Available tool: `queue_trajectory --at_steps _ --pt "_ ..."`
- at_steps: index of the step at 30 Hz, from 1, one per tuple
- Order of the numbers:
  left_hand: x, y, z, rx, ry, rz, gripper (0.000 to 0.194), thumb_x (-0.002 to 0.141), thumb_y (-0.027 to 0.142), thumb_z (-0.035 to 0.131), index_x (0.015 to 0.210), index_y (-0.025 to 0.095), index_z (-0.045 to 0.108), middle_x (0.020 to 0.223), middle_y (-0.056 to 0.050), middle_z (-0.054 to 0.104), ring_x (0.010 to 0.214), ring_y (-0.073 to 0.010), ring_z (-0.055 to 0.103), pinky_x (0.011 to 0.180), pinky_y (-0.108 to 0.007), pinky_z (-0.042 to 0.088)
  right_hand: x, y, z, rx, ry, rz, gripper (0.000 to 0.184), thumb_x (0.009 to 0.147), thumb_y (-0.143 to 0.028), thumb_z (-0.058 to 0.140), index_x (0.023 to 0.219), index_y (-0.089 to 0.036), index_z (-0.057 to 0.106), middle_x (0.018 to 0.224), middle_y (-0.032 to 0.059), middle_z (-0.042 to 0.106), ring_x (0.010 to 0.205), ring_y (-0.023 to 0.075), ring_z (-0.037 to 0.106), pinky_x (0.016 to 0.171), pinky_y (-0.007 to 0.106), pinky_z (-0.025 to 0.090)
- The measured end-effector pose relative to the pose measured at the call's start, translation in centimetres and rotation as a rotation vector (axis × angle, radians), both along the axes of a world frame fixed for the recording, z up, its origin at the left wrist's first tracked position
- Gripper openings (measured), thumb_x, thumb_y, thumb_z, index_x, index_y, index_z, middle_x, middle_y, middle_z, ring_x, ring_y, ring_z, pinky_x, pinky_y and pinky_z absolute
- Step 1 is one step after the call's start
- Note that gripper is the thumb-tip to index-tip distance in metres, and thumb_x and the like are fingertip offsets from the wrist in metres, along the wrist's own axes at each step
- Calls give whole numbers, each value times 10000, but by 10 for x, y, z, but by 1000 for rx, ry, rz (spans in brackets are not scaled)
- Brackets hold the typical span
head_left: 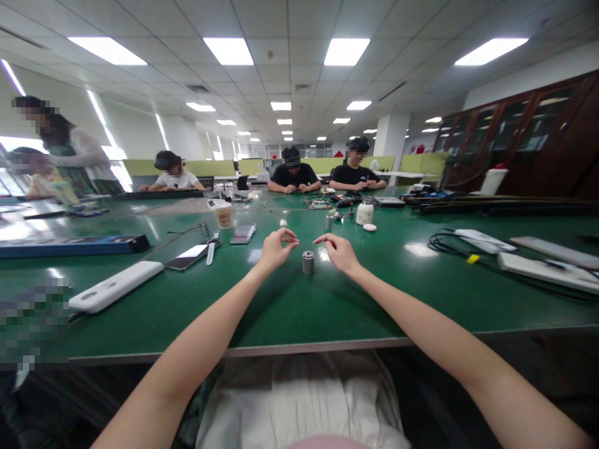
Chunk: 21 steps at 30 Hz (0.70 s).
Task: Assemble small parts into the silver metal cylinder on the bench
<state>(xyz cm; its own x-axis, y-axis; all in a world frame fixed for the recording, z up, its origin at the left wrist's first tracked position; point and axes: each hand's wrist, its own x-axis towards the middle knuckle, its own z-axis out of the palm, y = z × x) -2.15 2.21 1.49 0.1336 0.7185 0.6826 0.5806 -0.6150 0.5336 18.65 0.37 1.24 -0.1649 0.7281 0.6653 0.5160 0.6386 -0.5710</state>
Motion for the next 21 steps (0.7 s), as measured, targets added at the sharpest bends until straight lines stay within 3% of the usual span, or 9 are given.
queue_trajectory --at_steps 3,7,14,18,21 --pt "-19 14 -13 -135 217 8 149 704 195 725 838 213 664 768 -27 772 863 -240 712 893 -409 480 1 0 1 -11 -24 -14 348 833 -167 403 901 -196 743 654 -1 630 559 143 485 560 248 322" --pt "-30 22 -23 -267 276 -21 216 671 199 739 880 229 692 860 -22 779 896 -240 717 858 -365 497 1 0 0 -23 -61 -8 343 837 -165 408 907 -205 742 701 2 656 594 147 515 575 245 336" --pt "-16 8 -12 -115 292 81 199 721 193 718 907 261 698 789 6 776 903 -244 699 901 -403 451 0 1 -2 -55 -121 -24 343 851 -175 413 924 -218 746 677 -8 659 535 136 480 537 244 308" --pt "2 -5 -3 2 95 -41 167 807 236 669 973 227 681 887 -32 768 879 -208 702 883 -349 471 1 2 -3 -53 -135 -30 343 849 -160 418 929 -222 746 698 -5 673 573 145 519 553 242 326" --pt "14 -14 1 46 75 -111 165 828 243 659 990 221 680 901 -29 764 901 -207 688 869 -340 472 1 3 -4 -47 -143 -30 335 848 -148 428 932 -225 744 763 4 704 643 161 569 592 248 356"
